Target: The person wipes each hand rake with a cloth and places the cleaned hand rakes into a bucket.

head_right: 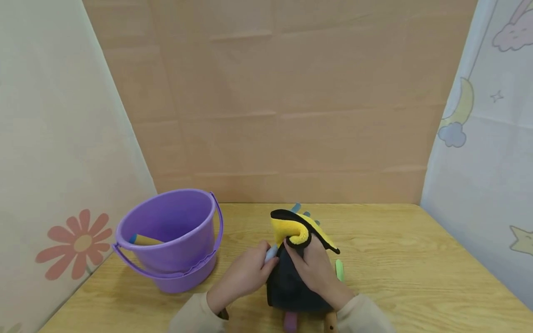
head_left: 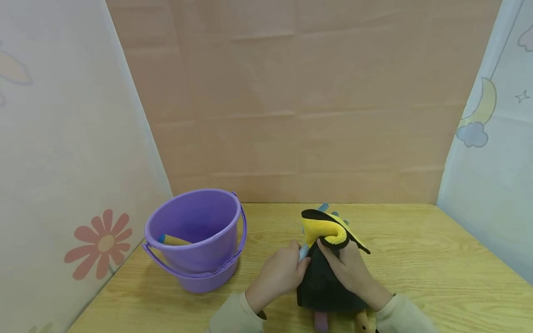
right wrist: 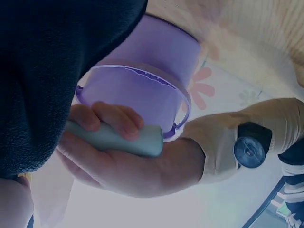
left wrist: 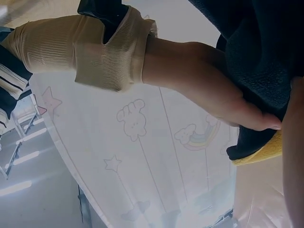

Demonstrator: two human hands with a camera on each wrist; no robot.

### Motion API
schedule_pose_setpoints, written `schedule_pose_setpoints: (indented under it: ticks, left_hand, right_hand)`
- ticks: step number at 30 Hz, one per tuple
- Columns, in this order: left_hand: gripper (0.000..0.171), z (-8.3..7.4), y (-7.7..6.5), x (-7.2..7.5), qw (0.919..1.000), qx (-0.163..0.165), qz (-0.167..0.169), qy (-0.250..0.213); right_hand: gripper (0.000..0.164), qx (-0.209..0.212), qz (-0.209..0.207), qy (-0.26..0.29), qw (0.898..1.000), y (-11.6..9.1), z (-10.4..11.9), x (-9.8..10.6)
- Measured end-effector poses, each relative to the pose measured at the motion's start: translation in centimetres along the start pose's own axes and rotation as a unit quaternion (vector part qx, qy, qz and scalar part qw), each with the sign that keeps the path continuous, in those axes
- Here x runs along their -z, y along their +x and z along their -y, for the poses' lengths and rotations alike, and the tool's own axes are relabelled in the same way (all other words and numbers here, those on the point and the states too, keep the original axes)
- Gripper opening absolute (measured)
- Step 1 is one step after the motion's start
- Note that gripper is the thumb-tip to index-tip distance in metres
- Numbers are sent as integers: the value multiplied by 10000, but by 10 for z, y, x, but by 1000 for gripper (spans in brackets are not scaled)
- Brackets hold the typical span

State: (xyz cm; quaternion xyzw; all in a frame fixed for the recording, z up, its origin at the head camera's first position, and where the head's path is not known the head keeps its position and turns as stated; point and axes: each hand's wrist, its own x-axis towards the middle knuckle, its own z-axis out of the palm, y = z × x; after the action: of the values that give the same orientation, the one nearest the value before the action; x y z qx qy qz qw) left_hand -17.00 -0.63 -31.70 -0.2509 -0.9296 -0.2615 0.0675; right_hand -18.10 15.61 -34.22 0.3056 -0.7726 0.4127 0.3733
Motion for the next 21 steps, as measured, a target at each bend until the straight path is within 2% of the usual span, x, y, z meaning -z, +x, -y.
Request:
schedule_pose_setpoints:
  ticks: [3,7,9,12,16,21]
  left_hand:
    - [21,-1,0,1,10000,9,34,62]
    - [21,-1,-1,1,9999,-18,30,152]
    - [22,-2,-2,1,9999,-18,31,151]
    - [23,-2,-3,1,9999,7,-2,140]
    - [24,-2,-3,0,9999,87,-67,119]
    - [24,-1,-4,-1,9998,143,-110,24]
  right_hand:
    - [22,-39,81,-381,9992,-1,-1,1]
    - [14,484,2,-963,9942,-4,-7,2]
    - [26,752,-81,-1197,9899,-5,-10,2]
    - [42,940,-134,-1373,9860,-6,-14,2]
    - [46,1146,-99,-1567,9809,-6,-18,1]
    - [53,1236,245,-1872,9742,-8,-20,1]
